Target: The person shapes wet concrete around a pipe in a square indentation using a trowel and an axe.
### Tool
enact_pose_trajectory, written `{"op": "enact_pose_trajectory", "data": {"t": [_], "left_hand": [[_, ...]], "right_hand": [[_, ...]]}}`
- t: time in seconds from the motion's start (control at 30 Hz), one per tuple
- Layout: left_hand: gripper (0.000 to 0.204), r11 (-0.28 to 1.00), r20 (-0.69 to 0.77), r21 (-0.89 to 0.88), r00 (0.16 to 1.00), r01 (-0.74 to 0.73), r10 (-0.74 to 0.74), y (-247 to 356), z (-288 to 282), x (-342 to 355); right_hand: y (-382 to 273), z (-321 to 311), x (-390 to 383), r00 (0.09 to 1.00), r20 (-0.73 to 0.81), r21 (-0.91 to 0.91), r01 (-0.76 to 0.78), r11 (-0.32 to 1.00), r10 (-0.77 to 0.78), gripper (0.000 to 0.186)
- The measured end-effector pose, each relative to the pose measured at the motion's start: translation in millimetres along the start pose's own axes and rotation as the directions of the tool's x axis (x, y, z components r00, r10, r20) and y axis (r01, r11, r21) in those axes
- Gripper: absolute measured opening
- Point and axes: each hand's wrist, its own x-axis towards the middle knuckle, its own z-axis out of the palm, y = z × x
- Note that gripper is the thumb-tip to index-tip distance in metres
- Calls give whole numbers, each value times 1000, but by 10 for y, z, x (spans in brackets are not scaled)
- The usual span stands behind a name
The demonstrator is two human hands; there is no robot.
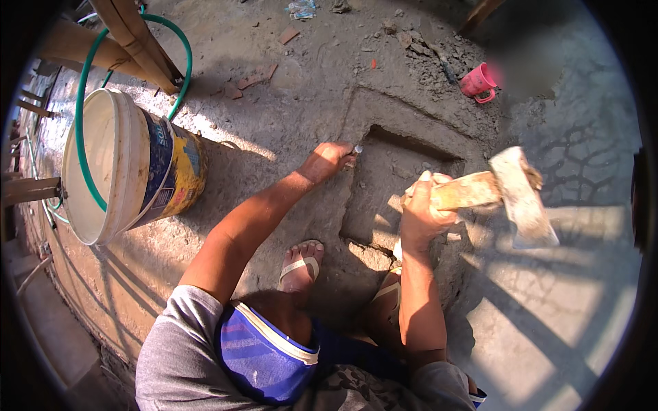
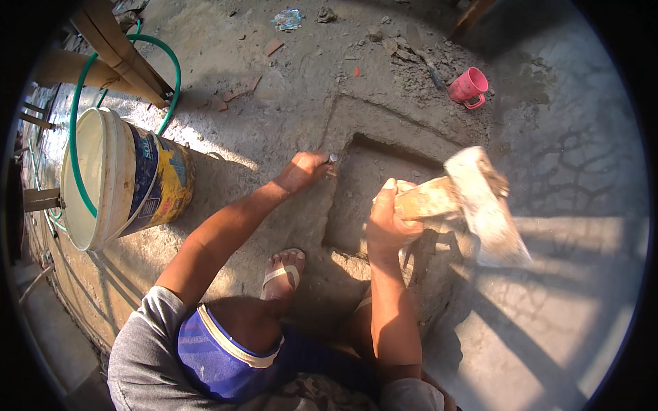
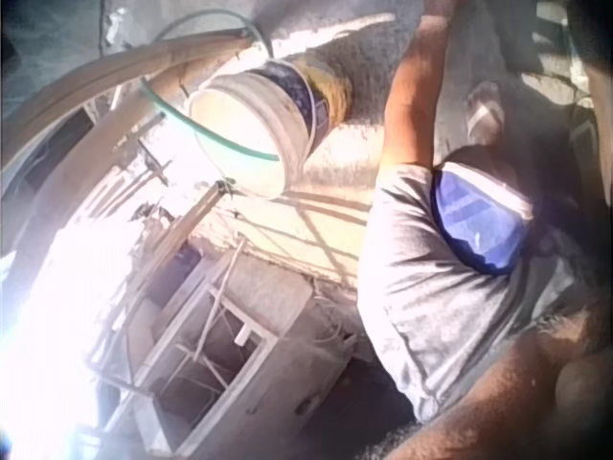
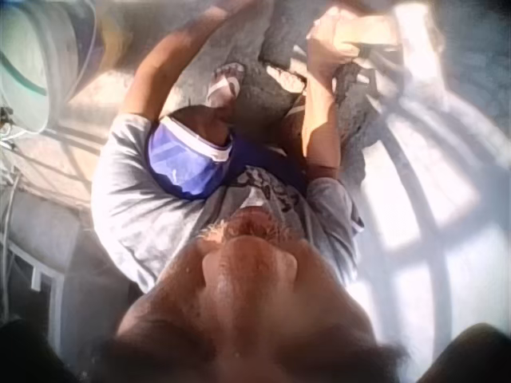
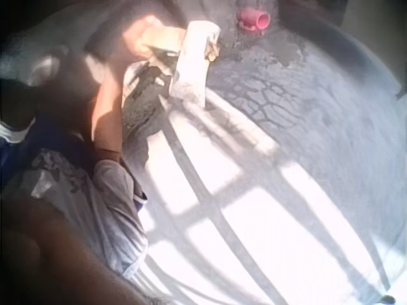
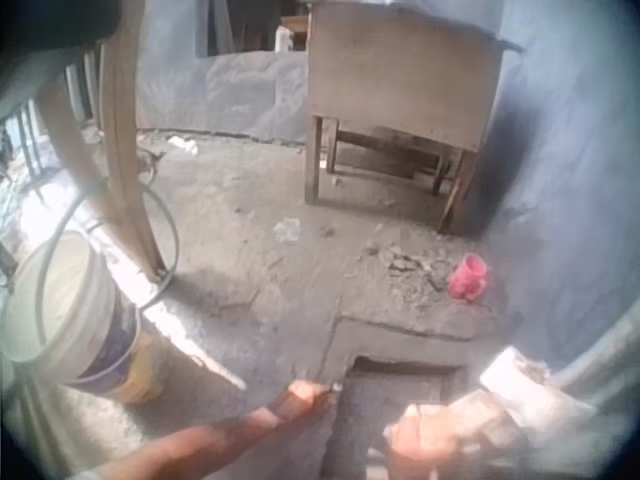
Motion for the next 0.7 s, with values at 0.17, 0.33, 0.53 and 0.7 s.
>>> {"op": "enact_pose_trajectory", "data": {"t": [0.17, 0.33, 0.53, 0.7], "left_hand": [[17, 997, -44, -38, 997, -61, 59, 14, 46, 83], [16, 956, -30, -179, 970, 233, -242, -154, 64, -42], [17, 850, -133, -433, 911, 301, -390, -411, -123, 83], [16, 957, -87, -170, 963, 237, -254, -161, -203, 242]], "right_hand": [[959, -108, -309, 826, 463, -611, 35, 790, 321, 40], [532, -131, -149, 688, 440, -469, -372, 801, 577, 29], [326, -72, -78, 767, 431, -159, -455, 876, 476, 20], [236, -100, -53, 794, 406, -62, -470, 880, 452, 21]]}}
